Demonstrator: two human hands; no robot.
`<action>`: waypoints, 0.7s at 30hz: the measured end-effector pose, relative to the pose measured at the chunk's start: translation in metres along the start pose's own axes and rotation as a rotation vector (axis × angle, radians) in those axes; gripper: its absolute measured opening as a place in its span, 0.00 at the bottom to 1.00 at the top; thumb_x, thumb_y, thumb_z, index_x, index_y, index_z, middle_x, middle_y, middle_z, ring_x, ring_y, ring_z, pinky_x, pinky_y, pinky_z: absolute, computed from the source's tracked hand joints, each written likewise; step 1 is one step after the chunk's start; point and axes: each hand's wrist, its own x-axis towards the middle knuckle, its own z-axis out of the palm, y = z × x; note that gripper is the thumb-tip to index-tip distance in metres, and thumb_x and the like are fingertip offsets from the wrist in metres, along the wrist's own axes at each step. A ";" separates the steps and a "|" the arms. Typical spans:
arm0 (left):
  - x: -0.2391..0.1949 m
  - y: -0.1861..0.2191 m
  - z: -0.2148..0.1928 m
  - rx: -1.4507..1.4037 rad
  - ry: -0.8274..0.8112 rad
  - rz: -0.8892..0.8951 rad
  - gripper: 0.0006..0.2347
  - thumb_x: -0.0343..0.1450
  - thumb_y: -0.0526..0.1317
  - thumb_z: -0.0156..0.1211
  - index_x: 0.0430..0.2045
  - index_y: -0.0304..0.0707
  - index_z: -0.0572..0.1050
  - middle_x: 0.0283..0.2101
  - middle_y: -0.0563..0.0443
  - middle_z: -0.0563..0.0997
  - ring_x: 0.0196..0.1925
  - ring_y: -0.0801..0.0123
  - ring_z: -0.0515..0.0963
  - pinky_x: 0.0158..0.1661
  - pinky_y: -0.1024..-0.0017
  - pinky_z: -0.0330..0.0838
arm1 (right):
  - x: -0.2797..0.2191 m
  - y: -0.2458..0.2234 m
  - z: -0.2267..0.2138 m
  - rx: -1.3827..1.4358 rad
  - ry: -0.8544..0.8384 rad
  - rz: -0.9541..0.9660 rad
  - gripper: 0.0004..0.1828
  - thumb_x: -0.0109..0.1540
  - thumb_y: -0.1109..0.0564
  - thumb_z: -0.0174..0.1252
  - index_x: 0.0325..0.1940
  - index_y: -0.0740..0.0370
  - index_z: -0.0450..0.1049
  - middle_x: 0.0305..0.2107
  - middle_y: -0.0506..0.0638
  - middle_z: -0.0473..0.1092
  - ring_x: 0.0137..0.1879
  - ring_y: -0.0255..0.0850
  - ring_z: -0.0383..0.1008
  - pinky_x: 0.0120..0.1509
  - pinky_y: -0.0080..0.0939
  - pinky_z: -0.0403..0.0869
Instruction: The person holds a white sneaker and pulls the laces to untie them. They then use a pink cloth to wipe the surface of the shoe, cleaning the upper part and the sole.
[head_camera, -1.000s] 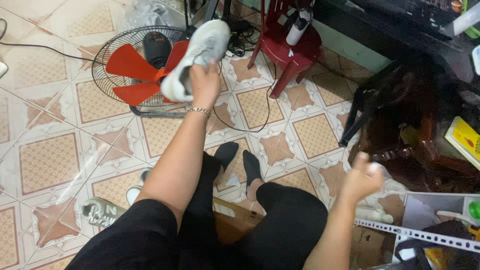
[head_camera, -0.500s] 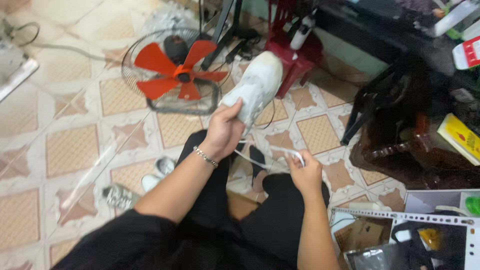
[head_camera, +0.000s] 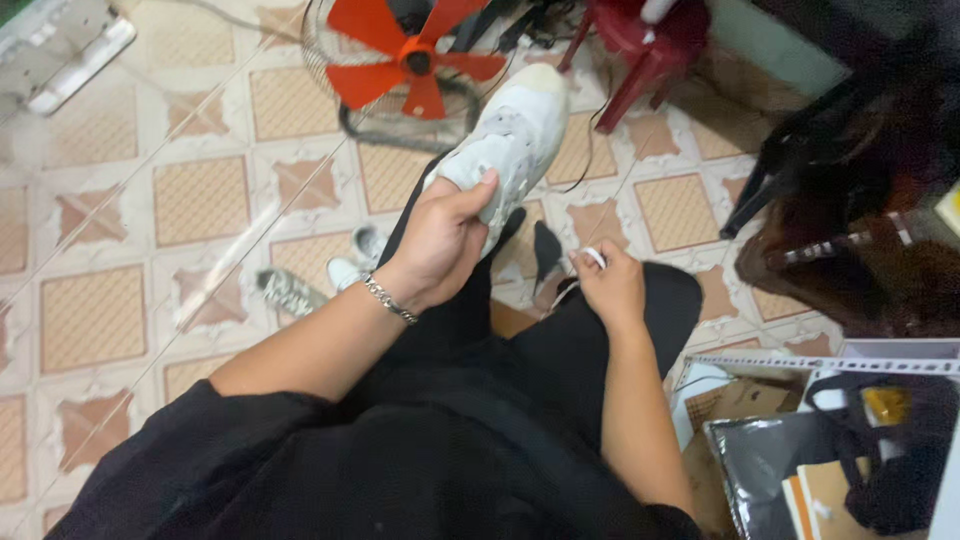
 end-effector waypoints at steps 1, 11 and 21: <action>-0.012 0.000 -0.001 0.003 0.017 -0.001 0.25 0.90 0.35 0.65 0.85 0.25 0.70 0.83 0.31 0.79 0.87 0.45 0.77 0.87 0.36 0.66 | -0.008 -0.003 0.002 0.003 -0.017 0.003 0.18 0.67 0.47 0.83 0.36 0.59 0.83 0.23 0.63 0.79 0.36 0.67 0.85 0.43 0.60 0.79; -0.103 0.033 0.032 0.097 -0.045 -0.040 0.30 0.91 0.36 0.61 0.92 0.25 0.60 0.91 0.27 0.67 0.93 0.40 0.66 0.88 0.34 0.63 | -0.044 -0.011 0.013 0.103 0.011 -0.076 0.19 0.67 0.52 0.88 0.35 0.56 0.82 0.18 0.54 0.75 0.29 0.52 0.79 0.39 0.47 0.74; -0.137 0.042 0.032 0.271 -0.045 -0.096 0.32 0.90 0.37 0.61 0.91 0.20 0.56 0.91 0.21 0.65 0.93 0.41 0.66 0.85 0.35 0.65 | -0.047 -0.005 0.011 0.158 -0.026 -0.083 0.20 0.67 0.53 0.89 0.35 0.57 0.81 0.17 0.54 0.73 0.26 0.47 0.73 0.36 0.46 0.70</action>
